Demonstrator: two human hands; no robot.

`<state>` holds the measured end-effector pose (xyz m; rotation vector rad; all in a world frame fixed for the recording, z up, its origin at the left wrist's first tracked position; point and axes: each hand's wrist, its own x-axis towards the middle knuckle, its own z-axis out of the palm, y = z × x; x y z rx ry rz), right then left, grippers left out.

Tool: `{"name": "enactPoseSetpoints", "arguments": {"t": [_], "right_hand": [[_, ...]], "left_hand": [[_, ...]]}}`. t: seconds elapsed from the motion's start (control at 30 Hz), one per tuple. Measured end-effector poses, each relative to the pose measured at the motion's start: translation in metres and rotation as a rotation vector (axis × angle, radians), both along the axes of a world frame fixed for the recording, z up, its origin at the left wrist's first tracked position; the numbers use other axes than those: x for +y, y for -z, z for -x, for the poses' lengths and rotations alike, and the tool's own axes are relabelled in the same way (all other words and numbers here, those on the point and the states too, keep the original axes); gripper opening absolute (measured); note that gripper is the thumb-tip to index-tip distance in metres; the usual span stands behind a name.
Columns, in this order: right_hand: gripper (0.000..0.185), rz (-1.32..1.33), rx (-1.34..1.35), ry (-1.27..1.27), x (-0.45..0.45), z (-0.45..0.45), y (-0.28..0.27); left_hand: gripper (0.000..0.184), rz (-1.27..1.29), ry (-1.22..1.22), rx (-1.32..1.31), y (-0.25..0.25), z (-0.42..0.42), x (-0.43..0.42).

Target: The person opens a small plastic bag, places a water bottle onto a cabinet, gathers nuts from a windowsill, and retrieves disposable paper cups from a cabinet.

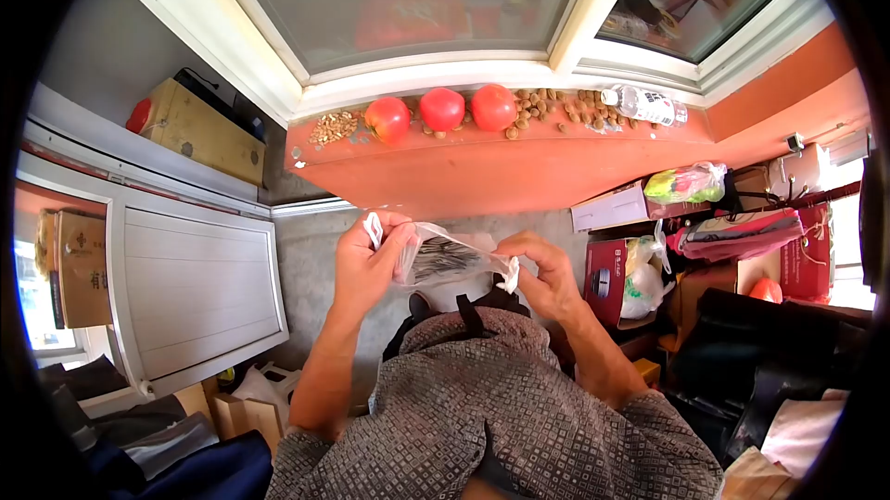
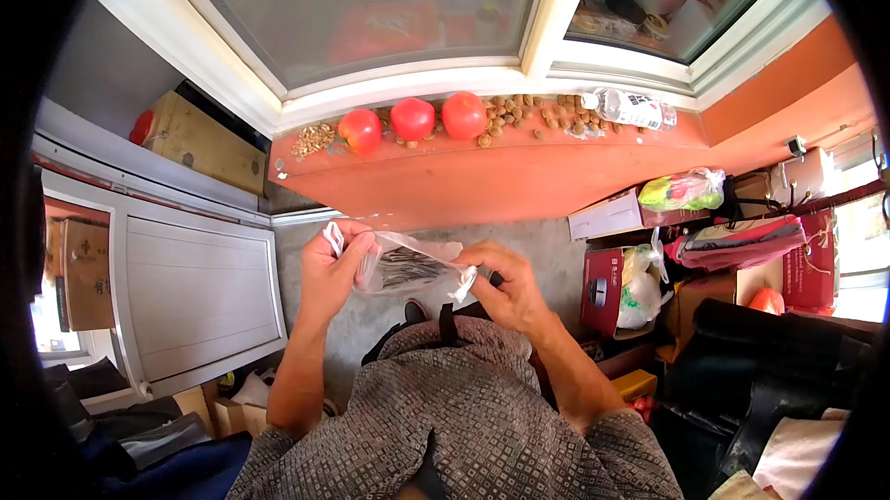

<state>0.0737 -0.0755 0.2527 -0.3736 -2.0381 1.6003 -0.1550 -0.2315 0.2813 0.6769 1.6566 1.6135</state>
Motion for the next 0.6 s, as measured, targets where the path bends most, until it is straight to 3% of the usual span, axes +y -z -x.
{"name": "enactPoseSetpoints", "arguments": {"t": [0.1, 0.2, 0.3, 0.37, 0.43, 0.5, 0.6], "right_hand": [[0.028, 0.161, -0.006, 0.017, -0.001, -0.001, -0.002], [0.033, 0.098, 0.008, 0.024, -0.003, 0.008, -0.023], [0.026, -0.047, 0.114, -0.064, -0.011, 0.019, -0.045], [0.032, -0.046, 0.022, -0.259, -0.021, 0.028, -0.051], [0.025, -0.052, -0.014, -0.248, -0.033, 0.042, -0.041], [0.025, -0.207, -0.296, -0.237, -0.041, 0.052, -0.026], [0.032, -0.304, -0.350, -0.146, -0.048, 0.062, 0.011]], "left_hand": [[0.008, -0.012, 0.009, -0.009, 0.002, -0.007, 0.002], [0.008, -0.038, 0.033, -0.045, 0.004, -0.013, 0.003], [0.009, -0.060, 0.059, -0.090, 0.003, -0.018, 0.003], [0.012, -0.046, 0.077, -0.093, 0.003, -0.021, 0.002], [0.012, -0.058, 0.060, -0.147, 0.011, -0.024, 0.001], [0.012, -0.066, 0.039, -0.199, 0.017, -0.024, -0.001], [0.012, -0.113, -0.019, -0.296, 0.018, -0.021, -0.004]]}}
